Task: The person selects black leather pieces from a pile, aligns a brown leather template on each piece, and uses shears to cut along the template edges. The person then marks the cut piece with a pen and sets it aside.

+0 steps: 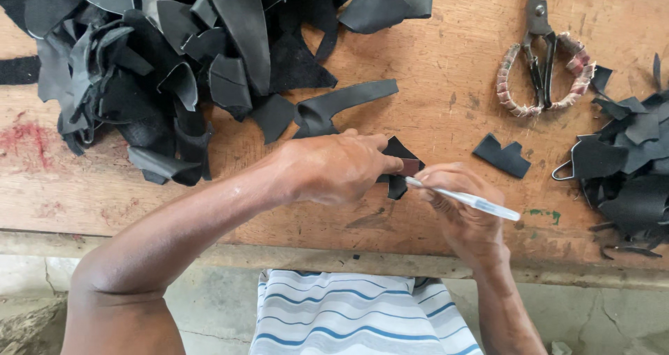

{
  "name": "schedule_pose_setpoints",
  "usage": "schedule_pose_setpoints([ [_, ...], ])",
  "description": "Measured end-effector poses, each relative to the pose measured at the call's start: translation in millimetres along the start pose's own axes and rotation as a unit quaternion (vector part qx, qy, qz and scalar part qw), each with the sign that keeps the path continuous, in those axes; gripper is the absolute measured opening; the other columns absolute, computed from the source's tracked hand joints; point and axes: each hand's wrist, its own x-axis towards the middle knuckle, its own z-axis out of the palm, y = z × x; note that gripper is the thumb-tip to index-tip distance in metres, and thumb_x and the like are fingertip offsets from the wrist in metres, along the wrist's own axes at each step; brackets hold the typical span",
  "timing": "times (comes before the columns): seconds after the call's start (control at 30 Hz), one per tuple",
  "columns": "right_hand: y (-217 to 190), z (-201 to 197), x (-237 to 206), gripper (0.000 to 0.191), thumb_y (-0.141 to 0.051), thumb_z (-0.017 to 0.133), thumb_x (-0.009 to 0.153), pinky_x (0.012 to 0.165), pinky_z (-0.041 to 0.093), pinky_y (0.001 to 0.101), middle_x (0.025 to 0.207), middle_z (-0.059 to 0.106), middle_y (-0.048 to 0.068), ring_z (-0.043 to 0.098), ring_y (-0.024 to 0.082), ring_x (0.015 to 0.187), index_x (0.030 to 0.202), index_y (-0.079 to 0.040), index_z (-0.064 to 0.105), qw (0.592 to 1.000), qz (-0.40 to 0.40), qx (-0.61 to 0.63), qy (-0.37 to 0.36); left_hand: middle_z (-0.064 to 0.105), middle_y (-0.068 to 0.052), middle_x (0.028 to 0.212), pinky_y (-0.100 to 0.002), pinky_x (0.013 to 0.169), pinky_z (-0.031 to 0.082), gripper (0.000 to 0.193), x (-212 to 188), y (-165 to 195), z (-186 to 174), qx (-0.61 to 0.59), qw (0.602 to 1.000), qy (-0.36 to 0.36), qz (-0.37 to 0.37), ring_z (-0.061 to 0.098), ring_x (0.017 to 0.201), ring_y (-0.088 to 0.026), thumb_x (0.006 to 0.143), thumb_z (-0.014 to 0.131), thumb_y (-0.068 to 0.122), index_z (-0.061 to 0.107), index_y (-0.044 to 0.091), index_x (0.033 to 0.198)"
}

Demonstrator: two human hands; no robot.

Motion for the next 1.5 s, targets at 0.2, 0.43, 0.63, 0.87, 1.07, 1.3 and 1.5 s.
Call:
schedule_pose_setpoints([
  [0.2, 2, 10, 6, 0.018, -0.003, 0.075, 0.09, 0.086, 0.061, 0.03, 0.103, 0.072, 0.009, 0.072, 0.019, 0.099, 0.106, -0.004, 0.067, 0.999, 0.004, 0.042, -0.011, 0.053, -0.011, 0.134, -0.042, 0.103, 0.046, 0.069, 6, -4, 0, 0.006, 1.0, -0.003, 0.014, 0.052, 0.127, -0.034, 0.088, 0.055, 0.003, 0.042, 0.026, 0.152],
  [0.43, -3, 8, 4, 0.017, -0.001, 0.075, 0.091, 0.087, 0.061, 0.0305, 0.103, 0.071, 0.009, 0.072, 0.019, 0.099, 0.105, -0.003, 0.066, 0.999, 0.015, 0.032, -0.012, 0.054, -0.009, 0.135, -0.041, 0.103, 0.047, 0.063, 6, -5, -3, -0.021, 1.0, -0.006, 0.01, 0.055, 0.126, -0.033, 0.089, 0.051, 0.001, 0.048, 0.023, 0.148],
  [0.63, -5, 11, 7, 0.017, -0.001, 0.073, 0.091, 0.089, 0.065, 0.0309, 0.106, 0.071, 0.01, 0.073, 0.019, 0.102, 0.108, -0.003, 0.067, 0.998, 0.016, 0.053, -0.021, 0.055, -0.007, 0.133, -0.04, 0.101, 0.049, 0.064, 5, -1, -8, -0.022, 1.0, -0.019, -0.01, 0.058, 0.123, -0.031, 0.09, 0.049, 0.0, 0.047, 0.025, 0.149],
  [0.87, -8, 8, 8, 0.017, -0.001, 0.074, 0.091, 0.087, 0.064, 0.0308, 0.105, 0.071, 0.009, 0.073, 0.019, 0.1, 0.106, -0.003, 0.066, 0.999, 0.009, 0.03, -0.022, 0.053, -0.008, 0.136, -0.042, 0.101, 0.048, 0.062, 6, -5, -6, -0.015, 1.0, -0.02, -0.001, 0.056, 0.125, -0.032, 0.09, 0.051, 0.003, 0.048, 0.025, 0.148],
  [1.07, -10, 9, 9, 0.017, -0.001, 0.074, 0.091, 0.087, 0.063, 0.0308, 0.105, 0.072, 0.009, 0.073, 0.019, 0.1, 0.106, -0.004, 0.067, 1.0, 0.005, 0.012, -0.02, 0.053, -0.009, 0.136, -0.042, 0.099, 0.05, 0.065, 7, -5, -5, -0.012, 1.0, -0.005, 0.006, 0.058, 0.124, -0.033, 0.089, 0.051, 0.0, 0.048, 0.025, 0.148],
  [1.3, -9, 24, 13, 0.022, 0.002, 0.074, 0.09, 0.088, 0.063, 0.0316, 0.107, 0.074, 0.009, 0.074, 0.02, 0.102, 0.11, -0.005, 0.069, 0.999, -0.03, 0.007, -0.037, 0.06, -0.012, 0.124, -0.043, 0.096, 0.051, 0.043, 13, -12, -4, -0.003, 0.999, -0.017, 0.028, 0.063, 0.116, -0.033, 0.094, 0.054, 0.01, 0.061, 0.022, 0.134],
  [1.5, -9, 32, 10, 0.024, 0.004, 0.072, 0.089, 0.082, 0.067, 0.028, 0.11, 0.077, 0.011, 0.078, 0.017, 0.095, 0.112, -0.004, 0.07, 0.998, -0.012, 0.02, -0.059, 0.066, -0.01, 0.115, -0.043, 0.092, 0.05, 0.036, 24, -22, 3, 0.008, 0.995, 0.022, 0.096, 0.061, 0.116, -0.031, 0.086, 0.06, 0.008, 0.067, 0.017, 0.12],
])
